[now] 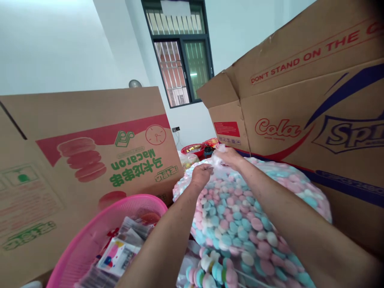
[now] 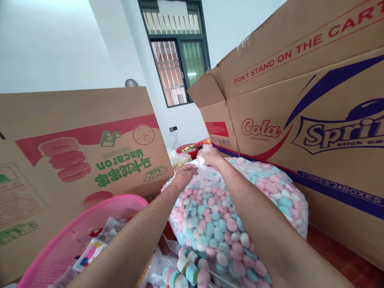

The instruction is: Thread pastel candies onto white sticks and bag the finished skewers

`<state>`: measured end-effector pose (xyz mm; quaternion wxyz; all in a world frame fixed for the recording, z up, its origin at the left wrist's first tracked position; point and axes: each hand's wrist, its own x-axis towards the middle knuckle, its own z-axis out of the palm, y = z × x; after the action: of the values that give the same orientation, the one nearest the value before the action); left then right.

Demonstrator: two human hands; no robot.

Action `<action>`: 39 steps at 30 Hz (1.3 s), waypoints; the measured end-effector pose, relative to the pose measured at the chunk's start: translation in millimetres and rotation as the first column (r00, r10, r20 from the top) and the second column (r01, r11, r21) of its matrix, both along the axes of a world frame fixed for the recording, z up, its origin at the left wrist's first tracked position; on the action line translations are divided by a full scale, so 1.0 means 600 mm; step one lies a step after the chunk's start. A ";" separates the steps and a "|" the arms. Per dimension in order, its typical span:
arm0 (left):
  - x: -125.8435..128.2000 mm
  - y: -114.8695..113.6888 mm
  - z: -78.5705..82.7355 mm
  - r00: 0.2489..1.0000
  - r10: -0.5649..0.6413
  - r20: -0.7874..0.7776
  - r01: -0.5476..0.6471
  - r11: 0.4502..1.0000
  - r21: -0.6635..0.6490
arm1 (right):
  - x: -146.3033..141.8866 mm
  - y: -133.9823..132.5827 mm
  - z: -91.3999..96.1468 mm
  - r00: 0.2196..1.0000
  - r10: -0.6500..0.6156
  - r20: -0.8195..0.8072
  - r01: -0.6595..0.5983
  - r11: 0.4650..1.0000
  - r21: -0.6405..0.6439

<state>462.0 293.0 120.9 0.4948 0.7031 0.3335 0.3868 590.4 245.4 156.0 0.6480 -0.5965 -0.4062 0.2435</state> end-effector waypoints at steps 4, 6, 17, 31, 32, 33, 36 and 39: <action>0.002 -0.001 -0.002 1.000 -0.018 0.012 0.018 0.999 -0.035 | 0.014 -0.009 -0.003 0.990 0.073 -0.123 -0.074 0.997 -0.007; 0.002 -0.007 0.000 0.999 -0.043 0.027 0.045 0.996 -0.073 | 0.015 -0.024 -0.005 0.981 0.145 -0.130 -0.140 0.989 0.047; 0.022 -0.027 -0.029 0.981 -0.103 0.162 0.105 0.994 -0.004 | 0.033 -0.056 -0.015 0.971 0.230 0.072 -0.233 0.971 0.043; -0.023 -0.038 -0.015 0.992 -0.116 0.038 0.122 0.958 -0.258 | -0.003 -0.061 -0.058 0.750 0.446 0.489 -0.228 0.867 -0.443; -0.023 -0.038 -0.010 0.991 -0.136 0.012 0.134 0.954 -0.269 | -0.006 -0.061 -0.062 0.754 0.435 0.492 -0.214 0.871 -0.442; -0.021 -0.040 -0.007 0.988 -0.151 -0.010 0.143 0.953 -0.267 | -0.008 -0.062 -0.065 0.762 0.422 0.491 -0.204 0.876 -0.437; -0.014 -0.048 -0.012 0.990 -0.128 -0.051 0.115 0.969 -0.218 | -0.004 -0.070 -0.068 0.796 0.401 0.454 -0.196 0.880 -0.433; -0.018 -0.054 -0.030 0.997 -0.059 -0.043 0.052 0.986 -0.156 | 0.010 -0.078 -0.071 0.848 0.362 0.387 -0.171 0.878 -0.448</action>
<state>451.0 260.4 103.0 0.5502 0.6808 0.3545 0.3289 596.6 198.6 113.2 0.3576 -0.6917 -0.5702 0.2620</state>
